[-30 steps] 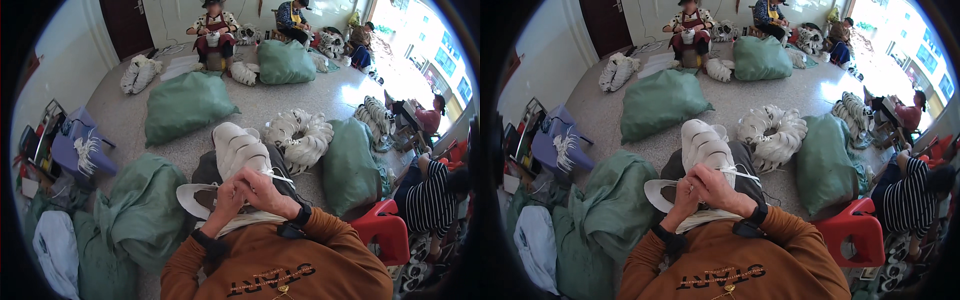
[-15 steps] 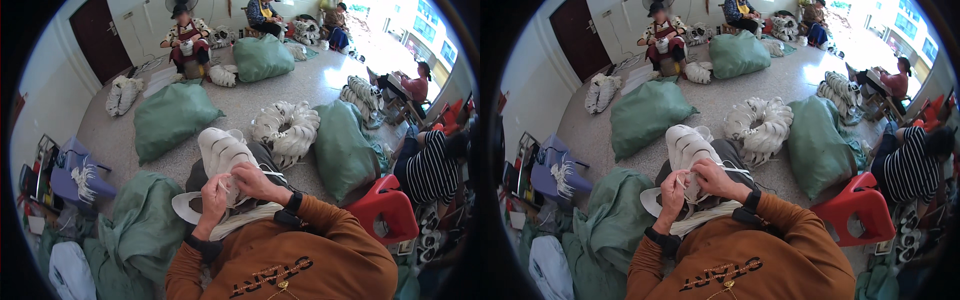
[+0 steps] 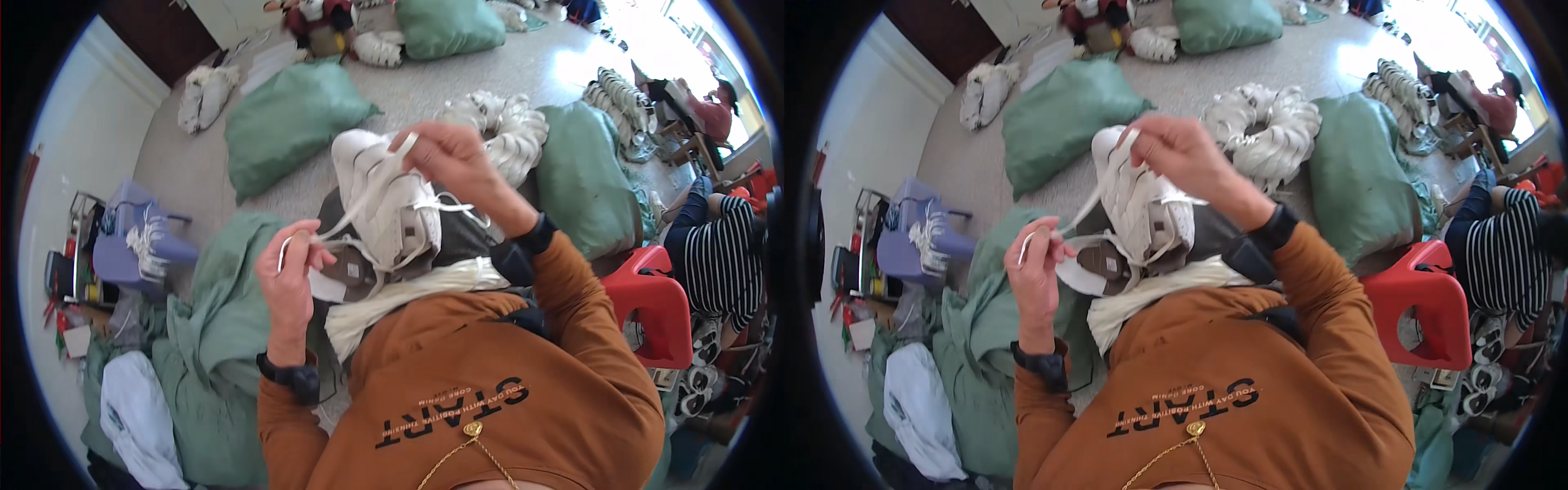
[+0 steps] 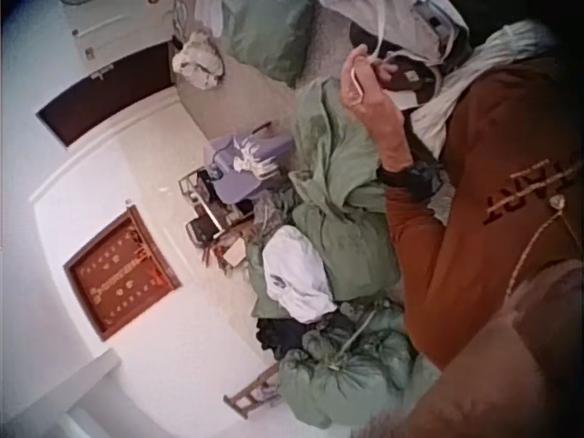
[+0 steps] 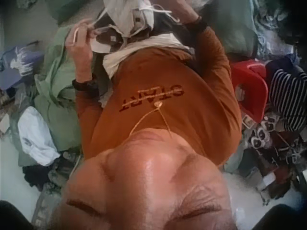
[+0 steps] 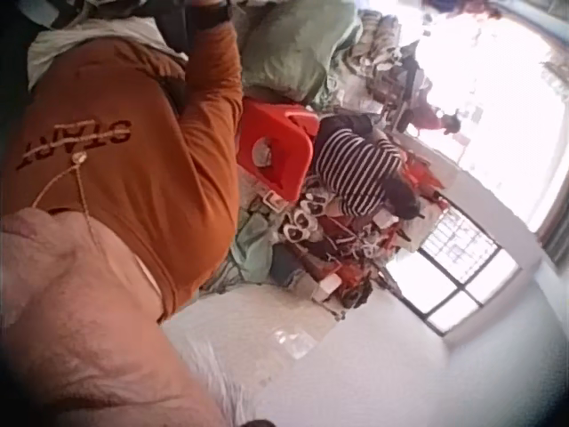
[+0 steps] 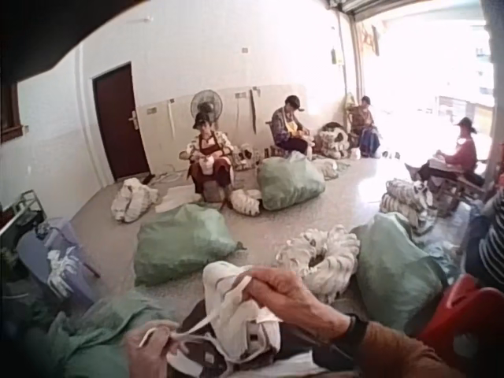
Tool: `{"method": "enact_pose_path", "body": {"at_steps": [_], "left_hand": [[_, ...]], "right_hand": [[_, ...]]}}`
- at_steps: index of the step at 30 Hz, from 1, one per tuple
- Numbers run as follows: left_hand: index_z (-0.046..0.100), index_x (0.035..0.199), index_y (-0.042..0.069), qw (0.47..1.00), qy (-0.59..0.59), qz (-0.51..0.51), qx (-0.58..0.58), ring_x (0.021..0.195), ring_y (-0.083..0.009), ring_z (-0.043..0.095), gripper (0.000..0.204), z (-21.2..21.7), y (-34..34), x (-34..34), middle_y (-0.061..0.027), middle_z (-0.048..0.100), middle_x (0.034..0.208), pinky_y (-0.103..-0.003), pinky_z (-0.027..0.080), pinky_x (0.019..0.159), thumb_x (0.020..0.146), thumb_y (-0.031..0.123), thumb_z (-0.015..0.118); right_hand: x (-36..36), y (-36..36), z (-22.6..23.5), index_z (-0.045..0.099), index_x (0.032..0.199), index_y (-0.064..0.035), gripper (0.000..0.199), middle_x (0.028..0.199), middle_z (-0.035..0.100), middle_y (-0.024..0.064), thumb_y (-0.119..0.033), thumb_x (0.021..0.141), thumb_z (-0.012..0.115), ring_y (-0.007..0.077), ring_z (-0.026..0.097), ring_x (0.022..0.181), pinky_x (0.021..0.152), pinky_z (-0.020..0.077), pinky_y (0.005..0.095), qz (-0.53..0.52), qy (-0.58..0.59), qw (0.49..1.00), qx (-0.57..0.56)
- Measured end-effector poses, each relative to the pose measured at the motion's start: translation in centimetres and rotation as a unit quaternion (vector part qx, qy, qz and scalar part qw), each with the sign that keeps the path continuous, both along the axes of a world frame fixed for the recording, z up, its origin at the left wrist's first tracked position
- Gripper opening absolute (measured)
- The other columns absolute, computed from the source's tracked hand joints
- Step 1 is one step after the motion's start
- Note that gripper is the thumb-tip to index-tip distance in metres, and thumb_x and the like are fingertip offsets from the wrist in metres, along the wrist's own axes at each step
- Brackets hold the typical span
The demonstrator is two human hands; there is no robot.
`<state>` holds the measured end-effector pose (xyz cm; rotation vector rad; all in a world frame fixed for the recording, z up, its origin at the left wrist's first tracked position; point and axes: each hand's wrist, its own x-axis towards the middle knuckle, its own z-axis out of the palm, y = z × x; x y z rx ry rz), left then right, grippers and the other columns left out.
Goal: The person threads a white shoelace through the eyelets of a white sneaker held in their lap. They pull the lace ends to tighten the fit and adjust the loops, repeating the process to secure the laces on the shoe.
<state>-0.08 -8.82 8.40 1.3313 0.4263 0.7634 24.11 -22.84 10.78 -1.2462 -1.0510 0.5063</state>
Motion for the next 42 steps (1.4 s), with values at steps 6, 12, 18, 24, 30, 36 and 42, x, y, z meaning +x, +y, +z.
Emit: {"method": "enact_pose_path", "body": {"at_steps": [6,12,18,24,30,36,42], "left_hand": [[0.071,0.109,-0.004,0.987,0.14,-0.065,0.038,0.071,-0.009,0.061,0.016,-5.0,0.7,-0.8,-0.005,0.066,0.085,-0.029,0.06,0.07,0.099,0.004,0.062],[0.071,0.099,-0.001,0.925,0.304,-0.104,0.201,0.071,-0.0093,0.063,0.011,-8.2,1.4,-1.0,-0.0033,0.066,0.087,-0.026,0.052,0.06,0.097,0.009,0.067],[0.07,0.091,-0.002,0.864,0.265,-0.019,0.428,0.065,-0.014,0.063,0.012,-8.7,2.3,2.8,-0.0077,0.065,0.078,-0.033,0.046,0.058,0.092,0.01,0.07],[0.07,0.094,0.0,0.979,0.173,-0.101,0.041,0.068,-0.0046,0.059,0.011,-7.6,-0.4,8.4,-0.0001,0.067,0.077,-0.026,0.047,0.059,0.094,0.011,0.069],[0.069,0.098,0.001,0.961,0.188,-0.074,0.188,0.067,-0.0073,0.061,0.009,-10.3,0.0,10.0,-0.0027,0.069,0.079,-0.028,0.049,0.059,0.094,0.009,0.068],[0.066,0.095,0.003,0.909,0.183,0.009,0.375,0.07,-0.0272,0.065,0.005,-9.0,-1.2,10.1,-0.0128,0.066,0.085,-0.037,0.052,0.065,0.09,0.005,0.067],[0.066,0.096,0.007,0.81,0.148,0.1,0.559,0.082,-0.0333,0.064,0.008,-11.3,-0.8,11.1,-0.0102,0.064,0.092,-0.041,0.053,0.07,0.089,0.008,0.068]], "right_hand": [[2.0,-2.7,-1.7,0.072,0.099,0.0003,0.021,0.072,0.059,-0.0045,-0.015,0.102,0.057,0.0012,0.049,0.063,0.055,0.038,0.0198,-0.02,-0.028,0.998,-0.057],[4.7,-5.7,-3.2,0.071,0.089,0.0009,0.018,0.069,0.057,-0.0049,-0.015,0.096,0.064,0.0029,0.049,0.064,0.055,0.0389,0.0226,0.048,-0.098,0.976,-0.187],[7.1,-8.9,-5.7,0.067,0.095,-0.004,0.021,0.076,0.062,0.0001,-0.023,0.101,0.062,0.0074,0.053,0.063,0.058,0.0426,0.0228,0.185,0.083,0.968,-0.146],[8.0,-7.9,-8.2,0.063,0.108,-0.0047,0.02,0.089,0.065,0.0045,-0.024,0.104,0.06,0.011,0.06,0.067,0.061,0.0487,0.0236,0.087,0.366,0.925,0.052],[5.3,-7.8,-14.1,0.062,0.113,-0.0012,0.023,0.092,0.065,0.0021,-0.017,0.097,0.065,0.0086,0.059,0.073,0.066,0.0505,0.0242,-0.124,0.082,0.982,-0.117],[-1.9,-6.5,-15.6,0.048,0.138,-0.0008,0.069,0.108,0.059,0.0119,-0.028,0.084,0.082,0.0177,0.059,0.083,0.071,0.0534,0.032,-0.098,-0.157,0.951,-0.246],[-2.2,-3.9,-16.2,0.043,0.141,0.0011,0.078,0.106,0.058,0.014,-0.027,0.08,0.083,0.0204,0.061,0.083,0.073,0.0543,0.034,-0.116,-0.173,0.952,-0.224]]}}
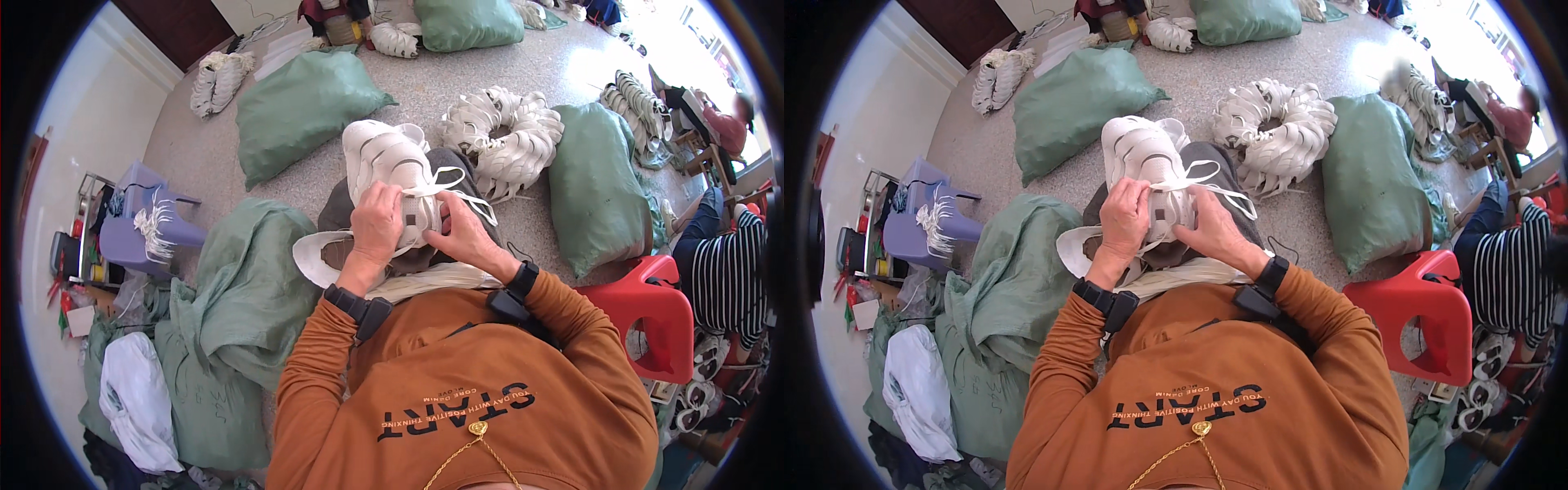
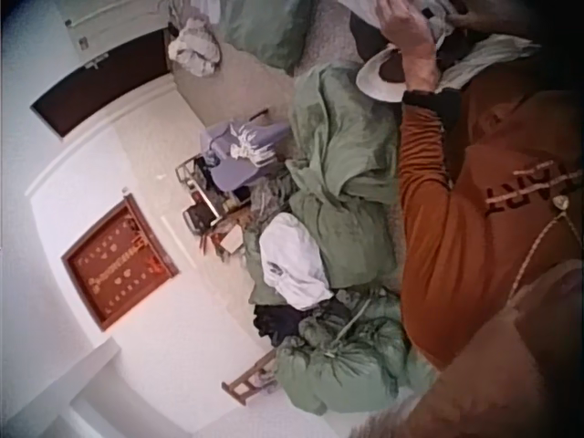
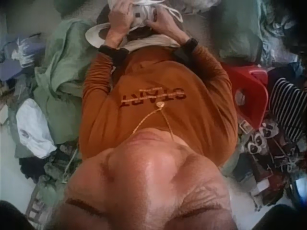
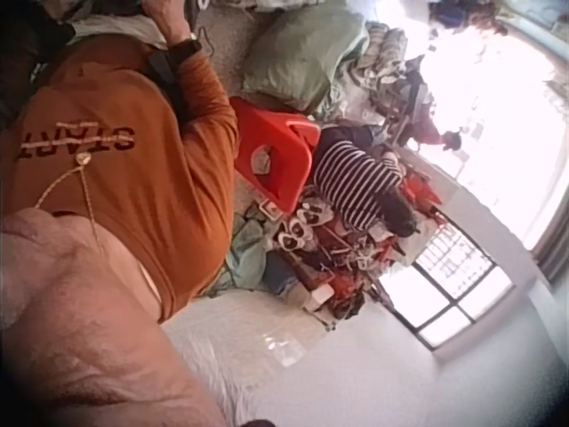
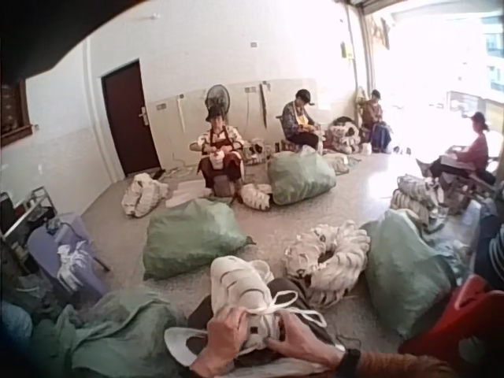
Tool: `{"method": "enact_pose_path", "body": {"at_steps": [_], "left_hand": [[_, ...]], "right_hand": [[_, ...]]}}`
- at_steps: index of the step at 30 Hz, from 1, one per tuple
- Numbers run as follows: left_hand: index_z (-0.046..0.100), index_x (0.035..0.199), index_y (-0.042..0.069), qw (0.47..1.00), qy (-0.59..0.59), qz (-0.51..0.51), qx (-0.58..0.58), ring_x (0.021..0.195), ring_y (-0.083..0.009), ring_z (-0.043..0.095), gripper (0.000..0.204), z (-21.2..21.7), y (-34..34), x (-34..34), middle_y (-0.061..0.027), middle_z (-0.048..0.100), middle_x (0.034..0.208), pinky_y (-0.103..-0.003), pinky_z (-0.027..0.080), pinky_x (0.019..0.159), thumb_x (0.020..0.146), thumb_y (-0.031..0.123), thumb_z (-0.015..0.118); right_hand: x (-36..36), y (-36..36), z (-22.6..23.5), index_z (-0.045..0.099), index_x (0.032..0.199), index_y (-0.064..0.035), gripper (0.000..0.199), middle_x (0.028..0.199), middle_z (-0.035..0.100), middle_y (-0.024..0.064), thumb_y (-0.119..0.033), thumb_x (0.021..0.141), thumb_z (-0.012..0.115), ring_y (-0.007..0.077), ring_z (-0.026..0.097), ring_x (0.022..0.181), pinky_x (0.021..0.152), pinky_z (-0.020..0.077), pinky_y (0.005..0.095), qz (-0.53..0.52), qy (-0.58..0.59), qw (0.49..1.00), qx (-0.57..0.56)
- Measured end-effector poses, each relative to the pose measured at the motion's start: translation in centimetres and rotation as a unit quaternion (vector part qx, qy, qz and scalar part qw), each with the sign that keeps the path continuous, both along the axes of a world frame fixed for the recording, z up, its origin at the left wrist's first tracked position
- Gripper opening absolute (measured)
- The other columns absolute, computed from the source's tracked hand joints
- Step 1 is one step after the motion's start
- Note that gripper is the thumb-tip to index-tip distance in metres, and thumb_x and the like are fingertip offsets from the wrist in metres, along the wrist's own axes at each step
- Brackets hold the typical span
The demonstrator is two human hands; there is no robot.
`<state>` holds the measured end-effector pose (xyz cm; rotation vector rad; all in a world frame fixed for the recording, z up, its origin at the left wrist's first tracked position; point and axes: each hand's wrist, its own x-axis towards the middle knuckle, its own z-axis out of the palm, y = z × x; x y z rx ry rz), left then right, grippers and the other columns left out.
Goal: The person threads a white shoelace through the eyelets of a white sneaker held in their lap. They pull the lace ends to tighten the fit and adjust the loops, repeating the process to secure the laces on the shoe.
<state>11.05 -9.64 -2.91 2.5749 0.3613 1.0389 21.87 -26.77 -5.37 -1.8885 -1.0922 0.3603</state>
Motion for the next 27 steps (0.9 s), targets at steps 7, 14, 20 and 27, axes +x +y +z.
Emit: {"method": "enact_pose_path", "body": {"at_steps": [7,14,20,27], "left_hand": [[0.051,0.135,-0.007,0.99,0.122,0.012,0.063,0.111,-0.0357,0.054,0.059,0.9,-2.0,-2.7,-0.0203,0.056,0.124,-0.044,0.048,0.097,0.085,0.017,0.072],[0.053,0.126,-0.006,0.985,0.112,0.04,0.122,0.093,-0.0316,0.062,0.044,0.1,-1.3,-2.1,-0.015,0.058,0.108,-0.038,0.058,0.08,0.084,0.004,0.062],[0.061,0.108,-0.001,0.988,0.15,0.025,0.009,0.095,-0.037,0.064,0.022,1.2,-0.3,-2.1,-0.0174,0.058,0.099,-0.044,0.056,0.08,0.087,0.004,0.06],[0.066,0.095,-0.001,0.991,0.073,-0.019,-0.108,0.088,-0.0383,0.066,0.011,1.1,1.1,-2.0,-0.0182,0.065,0.093,-0.046,0.053,0.079,0.088,0.004,0.06]], "right_hand": [[0.9,-0.5,3.0,0.05,0.136,0.0002,0.069,0.103,0.065,0.0149,-0.029,0.082,0.081,0.0233,0.063,0.078,0.073,0.0546,0.0359,0.083,0.0,0.995,-0.053],[-1.0,1.7,6.9,0.062,0.113,-0.0029,0.025,0.091,0.062,0.0155,-0.011,0.09,0.063,0.0369,0.064,0.08,0.071,0.0515,0.0475,0.101,-0.2,0.97,0.096],[-0.5,5.3,4.5,0.057,0.087,-0.0033,0.01,0.083,0.063,0.0153,-0.011,0.086,0.062,0.0351,0.065,0.078,0.071,0.0499,0.0461,0.098,-0.335,0.937,-0.017],[0.3,7.2,3.7,0.061,0.085,-0.0053,0.009,0.075,0.066,0.0137,-0.014,0.087,0.062,0.0353,0.067,0.068,0.068,0.0514,0.0467,0.11,-0.389,0.913,-0.053]]}}
